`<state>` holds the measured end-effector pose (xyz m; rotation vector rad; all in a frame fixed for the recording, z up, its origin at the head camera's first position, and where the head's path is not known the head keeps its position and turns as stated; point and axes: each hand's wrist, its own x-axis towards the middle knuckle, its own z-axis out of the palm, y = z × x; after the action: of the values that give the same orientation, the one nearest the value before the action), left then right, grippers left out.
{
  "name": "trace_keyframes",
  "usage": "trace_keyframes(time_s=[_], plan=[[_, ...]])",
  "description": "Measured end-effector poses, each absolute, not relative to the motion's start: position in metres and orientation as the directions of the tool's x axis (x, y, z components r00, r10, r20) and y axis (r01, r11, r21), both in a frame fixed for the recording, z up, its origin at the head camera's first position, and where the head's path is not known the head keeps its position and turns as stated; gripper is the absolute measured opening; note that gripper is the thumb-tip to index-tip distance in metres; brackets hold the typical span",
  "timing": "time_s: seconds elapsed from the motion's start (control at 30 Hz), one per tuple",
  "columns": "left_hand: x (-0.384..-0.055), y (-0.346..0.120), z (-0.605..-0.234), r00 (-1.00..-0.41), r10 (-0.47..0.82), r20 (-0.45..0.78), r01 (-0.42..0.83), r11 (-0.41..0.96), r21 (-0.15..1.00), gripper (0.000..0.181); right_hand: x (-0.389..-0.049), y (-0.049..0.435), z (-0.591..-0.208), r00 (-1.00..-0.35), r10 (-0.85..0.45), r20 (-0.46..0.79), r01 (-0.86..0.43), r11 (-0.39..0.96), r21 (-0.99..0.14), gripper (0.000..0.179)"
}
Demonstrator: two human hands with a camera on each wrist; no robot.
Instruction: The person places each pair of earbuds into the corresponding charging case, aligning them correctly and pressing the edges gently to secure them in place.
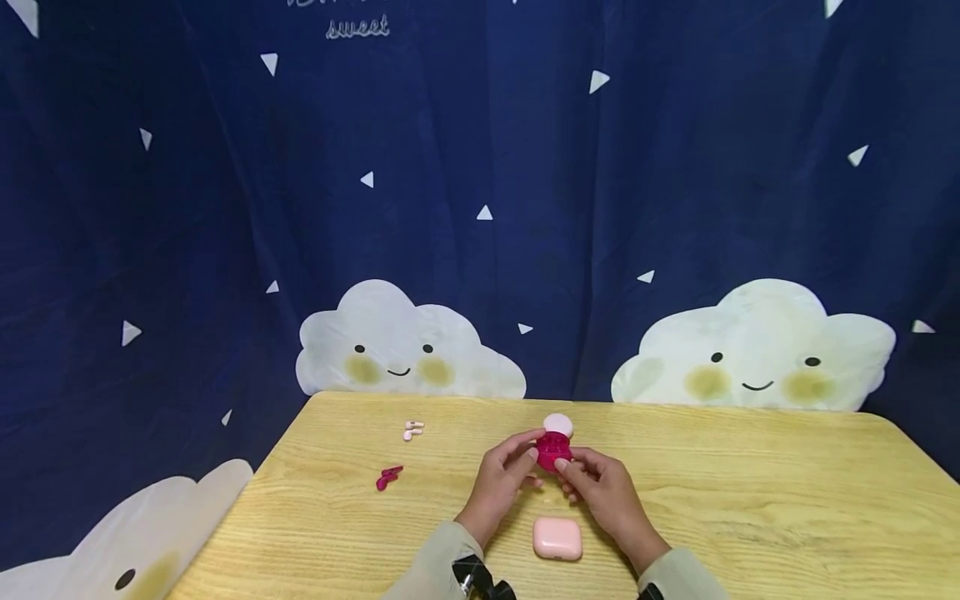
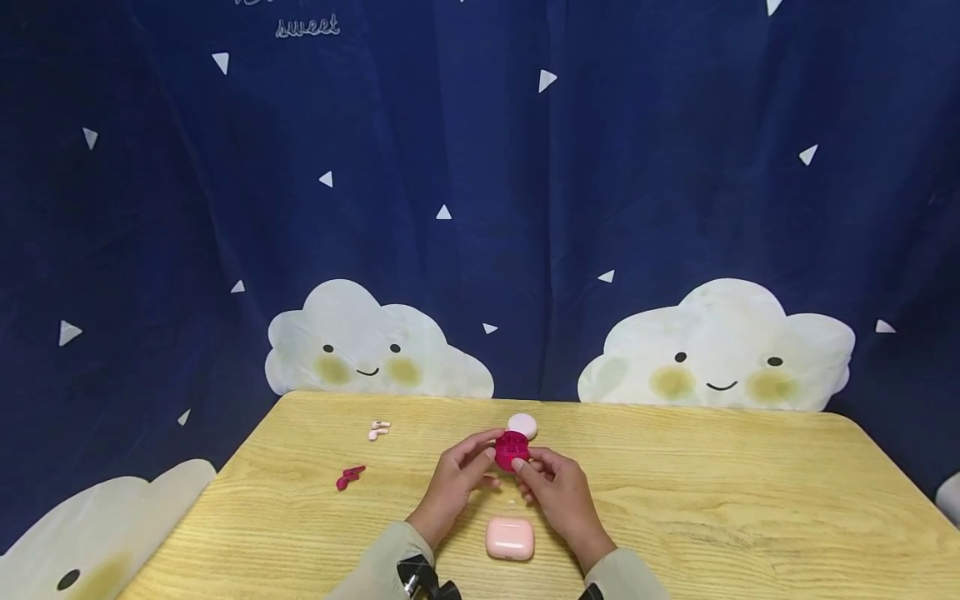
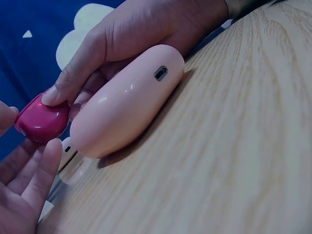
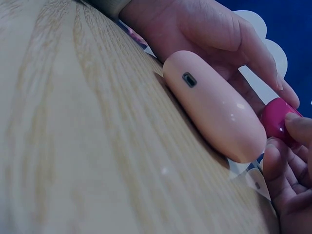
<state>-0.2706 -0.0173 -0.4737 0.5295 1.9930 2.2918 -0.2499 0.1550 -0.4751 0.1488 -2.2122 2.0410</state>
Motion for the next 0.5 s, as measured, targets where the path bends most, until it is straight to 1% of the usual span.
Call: trace_keyframes(time_s=[0.1, 0.2, 0.33, 0.5], plan=[[-0.271, -0.019, -0.473, -0.941, 0.258, 0.219, 0.186, -0.148, 0.971, 0.036, -0.249, 0.154, -0.475, -0.989, 0.01, 0.149, -0.148, 0.079, -0.986, 0.025], [-0.273, -0.023, -0.468, -0.948, 0.222, 0.228, 0.214, -0.087, 0.973, 0.037, -0.249, 0.153, -0.473, -0.99, 0.02, 0.14, -0.138, 0.081, -0.987, 0.026], [-0.278, -0.034, -0.457, -0.957, 0.167, 0.237, 0.248, 0.051, 0.967, 0.033, -0.249, 0.153, -0.472, -0.992, 0.028, 0.122, -0.12, 0.072, -0.99, 0.025], [-0.283, -0.058, -0.437, -0.961, 0.178, 0.21, 0.246, 0.208, 0.947, 0.032, -0.249, 0.155, -0.472, -0.991, 0.018, 0.13, -0.129, 0.06, -0.99, 0.025]])
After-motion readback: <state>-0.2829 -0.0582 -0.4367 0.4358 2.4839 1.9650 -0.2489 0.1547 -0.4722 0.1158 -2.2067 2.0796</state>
